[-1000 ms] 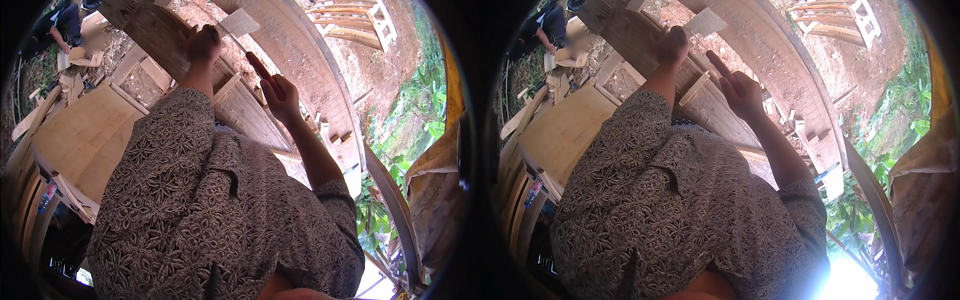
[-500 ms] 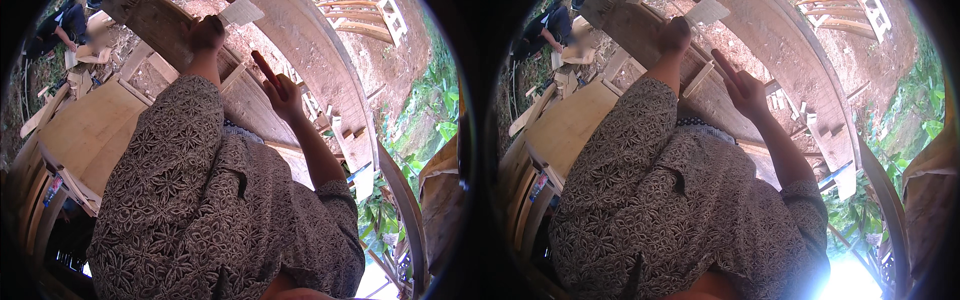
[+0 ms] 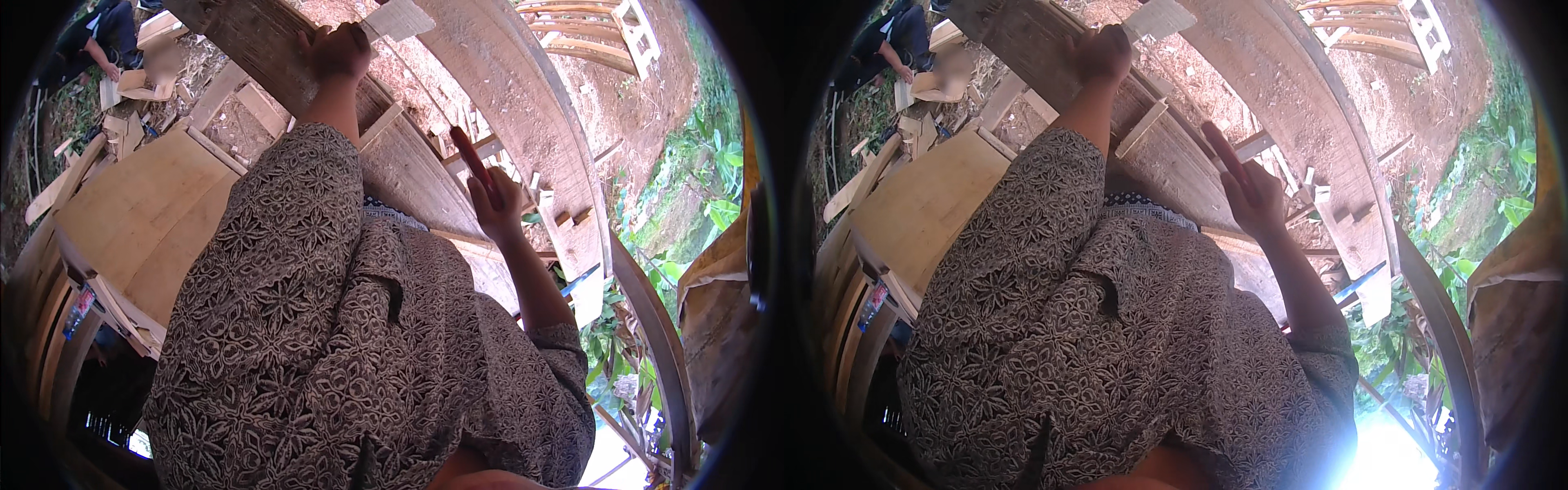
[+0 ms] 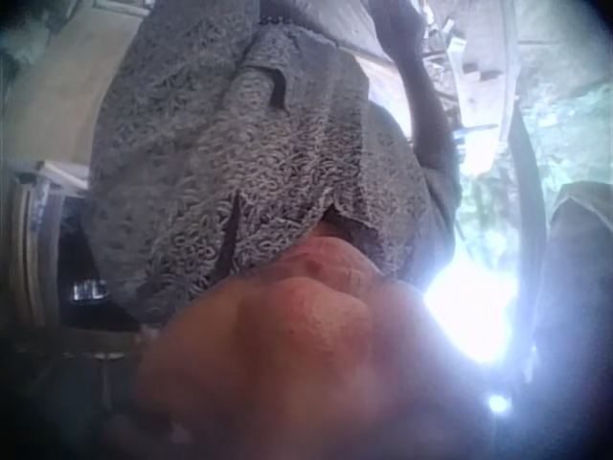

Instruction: The person uses a hand saw to cut a small wooden block that is clamped to a larger wooden beam. They saw through the block, remove the cut piece, and then proceed to saw another section of the beam.

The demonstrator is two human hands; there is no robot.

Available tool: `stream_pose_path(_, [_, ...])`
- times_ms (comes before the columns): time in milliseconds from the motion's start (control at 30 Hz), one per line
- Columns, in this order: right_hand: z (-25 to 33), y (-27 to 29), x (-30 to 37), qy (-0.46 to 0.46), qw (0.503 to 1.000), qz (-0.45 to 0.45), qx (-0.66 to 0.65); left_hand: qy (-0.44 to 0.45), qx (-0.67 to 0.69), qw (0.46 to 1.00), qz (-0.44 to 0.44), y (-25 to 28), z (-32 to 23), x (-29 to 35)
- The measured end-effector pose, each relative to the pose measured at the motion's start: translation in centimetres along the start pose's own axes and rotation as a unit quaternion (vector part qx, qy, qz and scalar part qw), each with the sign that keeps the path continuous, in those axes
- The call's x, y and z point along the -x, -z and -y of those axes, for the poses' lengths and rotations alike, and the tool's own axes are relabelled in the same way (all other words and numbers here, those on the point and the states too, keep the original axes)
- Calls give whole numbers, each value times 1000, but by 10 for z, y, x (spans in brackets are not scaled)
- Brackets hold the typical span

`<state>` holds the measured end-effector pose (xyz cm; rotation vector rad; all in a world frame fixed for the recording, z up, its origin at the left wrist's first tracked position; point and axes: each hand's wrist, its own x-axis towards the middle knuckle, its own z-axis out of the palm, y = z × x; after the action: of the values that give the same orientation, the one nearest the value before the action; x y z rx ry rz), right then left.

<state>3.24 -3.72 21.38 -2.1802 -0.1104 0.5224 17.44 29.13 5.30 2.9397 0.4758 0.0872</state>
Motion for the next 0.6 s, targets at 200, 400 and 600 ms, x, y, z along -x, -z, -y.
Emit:
stream_pose_path(200, [17,-29,-75,37,998,-23,-55,1,-38,999,27,8,-1,-5])
stream_pose_path(400, [15,-35,-54,18,1000,5,2,-10,-57,996,63,18,0,-7])
stream_pose_path(600, [52,10,-22,-7,999,25,24,28,-38,996,82,26,-3,-5])
